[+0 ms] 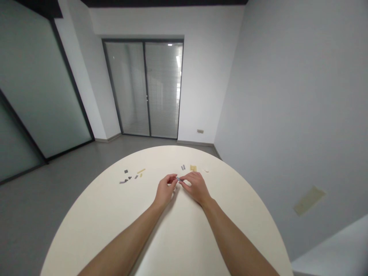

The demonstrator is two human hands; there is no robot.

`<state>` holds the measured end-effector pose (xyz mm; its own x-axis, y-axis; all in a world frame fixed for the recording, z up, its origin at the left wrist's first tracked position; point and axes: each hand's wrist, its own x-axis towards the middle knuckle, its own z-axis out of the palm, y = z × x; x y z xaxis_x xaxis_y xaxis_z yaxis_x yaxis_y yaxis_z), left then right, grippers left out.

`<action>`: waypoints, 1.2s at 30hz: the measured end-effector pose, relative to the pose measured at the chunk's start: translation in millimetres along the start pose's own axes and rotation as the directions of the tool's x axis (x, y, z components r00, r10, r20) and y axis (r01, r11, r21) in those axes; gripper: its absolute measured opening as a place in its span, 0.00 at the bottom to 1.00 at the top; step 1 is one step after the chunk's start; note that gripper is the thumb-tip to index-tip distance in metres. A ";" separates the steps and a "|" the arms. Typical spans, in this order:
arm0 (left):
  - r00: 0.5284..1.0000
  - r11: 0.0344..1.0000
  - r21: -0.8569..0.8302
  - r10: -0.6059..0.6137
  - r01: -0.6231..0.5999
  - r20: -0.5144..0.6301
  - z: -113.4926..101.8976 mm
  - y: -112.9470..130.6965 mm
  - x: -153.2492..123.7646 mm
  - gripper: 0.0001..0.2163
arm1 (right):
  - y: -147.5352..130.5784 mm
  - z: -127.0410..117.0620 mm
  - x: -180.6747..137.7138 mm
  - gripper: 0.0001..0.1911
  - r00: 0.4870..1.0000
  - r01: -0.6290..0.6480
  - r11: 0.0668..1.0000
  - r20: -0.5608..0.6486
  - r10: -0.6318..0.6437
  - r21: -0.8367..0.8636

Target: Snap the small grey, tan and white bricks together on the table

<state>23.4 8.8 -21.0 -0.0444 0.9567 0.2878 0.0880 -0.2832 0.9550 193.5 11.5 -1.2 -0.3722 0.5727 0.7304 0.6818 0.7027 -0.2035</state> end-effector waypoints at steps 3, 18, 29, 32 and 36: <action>1.000 1.000 0.021 0.019 -0.019 0.014 0.0 0.2 0.1 0.15 | -2.2 -1.3 0.1 0.05 1.000 -0.006 1.000 0.005 0.006 0.000; 1.000 0.999 0.029 0.019 -0.019 0.013 -0.5 -3.2 2.2 0.14 | -5.7 1.4 -1.9 0.03 0.999 0.001 0.999 0.042 0.000 -0.039; 0.999 0.999 0.019 0.046 -0.045 -0.025 -0.9 -3.6 2.8 0.12 | -5.2 0.4 -1.5 0.05 1.000 -0.010 0.999 0.005 0.010 -0.039; 0.998 0.998 0.019 0.059 -0.059 -0.030 -1.1 -0.1 2.2 0.11 | -4.5 0.5 -2.3 0.08 0.999 -0.032 0.999 -0.013 0.032 -0.018; 0.998 0.998 0.005 0.061 -0.061 -0.021 -1.3 2.1 2.1 0.12 | -4.0 0.6 -2.9 0.08 0.998 -0.055 0.998 -0.024 0.055 -0.012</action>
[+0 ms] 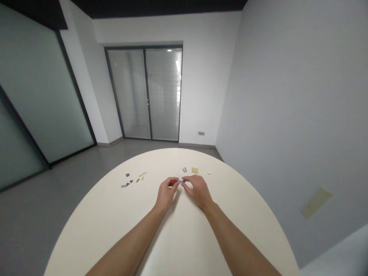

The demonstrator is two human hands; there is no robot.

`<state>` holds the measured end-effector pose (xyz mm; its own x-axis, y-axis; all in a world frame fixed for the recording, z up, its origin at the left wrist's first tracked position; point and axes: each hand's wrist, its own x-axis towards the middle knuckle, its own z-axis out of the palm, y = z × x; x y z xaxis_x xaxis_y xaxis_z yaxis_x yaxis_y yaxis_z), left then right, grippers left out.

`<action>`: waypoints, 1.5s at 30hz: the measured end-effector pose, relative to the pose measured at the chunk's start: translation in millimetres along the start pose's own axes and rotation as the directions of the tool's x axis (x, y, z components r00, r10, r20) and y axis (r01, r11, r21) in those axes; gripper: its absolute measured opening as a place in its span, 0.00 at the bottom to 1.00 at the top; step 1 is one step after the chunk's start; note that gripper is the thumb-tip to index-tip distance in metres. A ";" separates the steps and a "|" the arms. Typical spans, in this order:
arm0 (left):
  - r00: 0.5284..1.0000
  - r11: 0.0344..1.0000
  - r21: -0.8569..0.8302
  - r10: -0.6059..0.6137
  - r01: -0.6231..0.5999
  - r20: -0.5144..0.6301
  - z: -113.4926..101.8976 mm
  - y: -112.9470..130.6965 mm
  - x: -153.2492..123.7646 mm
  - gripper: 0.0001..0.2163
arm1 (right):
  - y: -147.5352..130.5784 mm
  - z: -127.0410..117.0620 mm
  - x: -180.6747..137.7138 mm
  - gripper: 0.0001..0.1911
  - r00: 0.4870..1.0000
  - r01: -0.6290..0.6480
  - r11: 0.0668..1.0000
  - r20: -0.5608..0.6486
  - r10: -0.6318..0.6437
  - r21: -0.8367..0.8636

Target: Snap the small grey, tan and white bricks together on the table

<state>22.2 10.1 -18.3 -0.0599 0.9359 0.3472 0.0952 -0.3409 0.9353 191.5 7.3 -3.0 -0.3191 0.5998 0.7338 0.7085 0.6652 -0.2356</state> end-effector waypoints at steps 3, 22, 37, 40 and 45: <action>1.000 1.000 -0.012 -0.021 0.021 0.021 -0.6 0.8 0.1 0.13 | -0.5 -0.4 -0.1 0.07 1.000 -0.014 1.000 0.008 0.014 0.001; 0.999 0.986 0.163 0.019 -0.024 0.031 -5.2 -3.4 -1.8 0.11 | 3.9 1.9 0.2 0.02 0.998 -0.044 0.999 0.047 0.045 -0.020; 0.993 0.857 0.501 0.094 -0.117 0.070 -2.8 -8.9 -13.6 0.11 | 32.8 11.8 30.0 0.08 0.946 -0.303 0.924 0.046 0.321 -0.233; 0.993 0.854 0.506 0.093 -0.120 0.079 -3.7 -6.4 -15.5 0.11 | 35.7 16.2 39.7 0.07 0.925 -0.349 0.889 0.044 0.377 -0.296; 0.993 0.865 0.488 0.093 -0.119 0.078 -3.8 -3.7 -18.6 0.10 | 36.9 27.2 51.0 0.09 0.924 -0.338 0.868 0.050 0.380 -0.363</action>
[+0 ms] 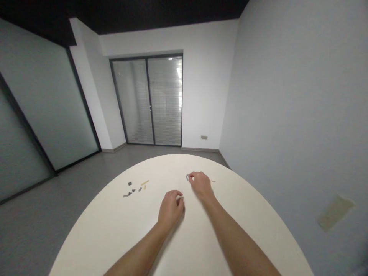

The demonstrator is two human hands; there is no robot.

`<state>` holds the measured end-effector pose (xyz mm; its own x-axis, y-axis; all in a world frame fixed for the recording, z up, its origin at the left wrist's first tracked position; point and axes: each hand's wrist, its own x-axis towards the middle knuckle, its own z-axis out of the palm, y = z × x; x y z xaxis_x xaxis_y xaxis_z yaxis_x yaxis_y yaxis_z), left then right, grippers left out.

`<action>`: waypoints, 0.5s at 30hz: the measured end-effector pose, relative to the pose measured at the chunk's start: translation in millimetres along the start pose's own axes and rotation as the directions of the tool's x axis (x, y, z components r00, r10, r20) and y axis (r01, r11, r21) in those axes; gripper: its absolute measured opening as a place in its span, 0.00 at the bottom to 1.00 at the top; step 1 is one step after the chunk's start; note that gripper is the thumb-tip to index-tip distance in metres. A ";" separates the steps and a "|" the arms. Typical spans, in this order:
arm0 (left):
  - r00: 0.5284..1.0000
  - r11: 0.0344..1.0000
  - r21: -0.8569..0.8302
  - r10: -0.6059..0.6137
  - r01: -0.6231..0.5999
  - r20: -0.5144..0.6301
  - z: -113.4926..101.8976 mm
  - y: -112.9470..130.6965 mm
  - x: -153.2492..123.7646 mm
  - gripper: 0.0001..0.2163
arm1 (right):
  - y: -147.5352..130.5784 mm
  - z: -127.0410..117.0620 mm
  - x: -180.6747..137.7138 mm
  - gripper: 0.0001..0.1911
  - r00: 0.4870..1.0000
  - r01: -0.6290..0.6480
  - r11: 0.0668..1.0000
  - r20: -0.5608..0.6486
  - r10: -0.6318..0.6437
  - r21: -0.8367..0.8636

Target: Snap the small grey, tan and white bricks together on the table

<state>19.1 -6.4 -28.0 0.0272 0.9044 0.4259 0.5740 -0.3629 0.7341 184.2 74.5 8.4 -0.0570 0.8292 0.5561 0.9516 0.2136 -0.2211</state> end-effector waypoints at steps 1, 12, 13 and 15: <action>1.000 1.000 -0.004 -0.003 0.003 -0.002 -0.1 0.3 -0.5 0.10 | -1.4 2.5 1.1 0.09 1.000 0.001 1.000 0.004 -0.001 -0.011; 1.000 1.000 0.028 0.003 -0.004 0.024 -4.0 4.8 -5.6 0.08 | -21.8 21.9 1.6 0.08 0.999 0.032 0.998 -0.035 -0.034 -0.055; 1.000 1.000 0.028 0.003 -0.004 0.027 -4.3 5.0 -5.9 0.08 | -22.8 22.9 1.5 0.08 0.999 0.016 0.999 -0.049 -0.019 -0.047; 0.999 1.000 0.025 0.007 -0.007 0.033 -4.8 5.2 -6.2 0.08 | -24.1 24.7 0.9 0.08 0.998 -0.011 1.000 -0.069 0.009 -0.027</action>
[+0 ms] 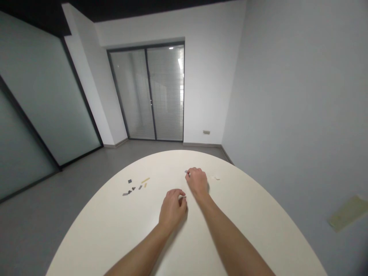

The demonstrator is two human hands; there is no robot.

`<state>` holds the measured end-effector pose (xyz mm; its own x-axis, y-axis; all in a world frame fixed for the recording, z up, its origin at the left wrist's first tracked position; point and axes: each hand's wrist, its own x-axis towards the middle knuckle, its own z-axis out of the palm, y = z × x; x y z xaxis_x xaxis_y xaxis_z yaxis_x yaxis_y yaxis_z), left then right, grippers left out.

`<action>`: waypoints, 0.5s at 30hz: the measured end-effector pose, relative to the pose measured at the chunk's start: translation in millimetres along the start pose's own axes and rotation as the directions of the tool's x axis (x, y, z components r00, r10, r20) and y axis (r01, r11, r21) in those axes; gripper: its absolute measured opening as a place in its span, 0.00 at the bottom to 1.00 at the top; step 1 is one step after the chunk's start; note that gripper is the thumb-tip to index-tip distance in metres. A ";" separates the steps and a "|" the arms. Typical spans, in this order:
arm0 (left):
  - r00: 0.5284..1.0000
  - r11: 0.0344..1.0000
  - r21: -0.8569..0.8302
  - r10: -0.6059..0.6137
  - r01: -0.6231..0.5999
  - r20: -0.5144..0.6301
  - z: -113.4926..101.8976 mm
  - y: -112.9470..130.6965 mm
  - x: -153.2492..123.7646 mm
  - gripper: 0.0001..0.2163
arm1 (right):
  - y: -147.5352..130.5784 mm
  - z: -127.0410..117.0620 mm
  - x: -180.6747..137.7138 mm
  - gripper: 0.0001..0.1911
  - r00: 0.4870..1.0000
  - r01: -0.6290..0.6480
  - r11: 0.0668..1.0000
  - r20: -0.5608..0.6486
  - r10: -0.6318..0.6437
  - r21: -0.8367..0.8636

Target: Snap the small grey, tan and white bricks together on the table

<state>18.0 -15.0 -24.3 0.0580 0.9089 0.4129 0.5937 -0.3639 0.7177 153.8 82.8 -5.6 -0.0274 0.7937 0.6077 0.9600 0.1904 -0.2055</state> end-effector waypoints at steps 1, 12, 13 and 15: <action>1.000 1.000 -0.003 0.002 -0.002 0.002 -0.1 0.0 0.0 0.08 | -0.3 0.8 -0.6 0.08 1.000 -0.011 1.000 -0.003 0.011 0.007; 0.999 1.000 0.005 0.024 -0.024 0.023 0.4 -0.1 0.1 0.08 | 3.1 7.4 -3.4 0.07 0.997 -0.076 0.997 0.028 0.076 -0.025; 0.999 1.000 0.012 0.027 -0.027 0.025 0.3 0.5 0.0 0.08 | 3.1 7.9 -3.0 0.07 0.995 -0.089 0.996 0.047 0.091 -0.028; 0.999 0.999 0.039 0.028 -0.029 0.035 0.1 2.2 0.0 0.08 | 3.1 8.8 -1.9 0.08 0.987 -0.125 0.992 0.097 0.127 -0.031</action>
<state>19.4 -15.7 -22.8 0.1023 0.9050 0.4130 0.6226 -0.3821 0.6829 154.4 86.9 -14.1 0.0682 0.8635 0.4997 0.9642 0.0717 -0.2554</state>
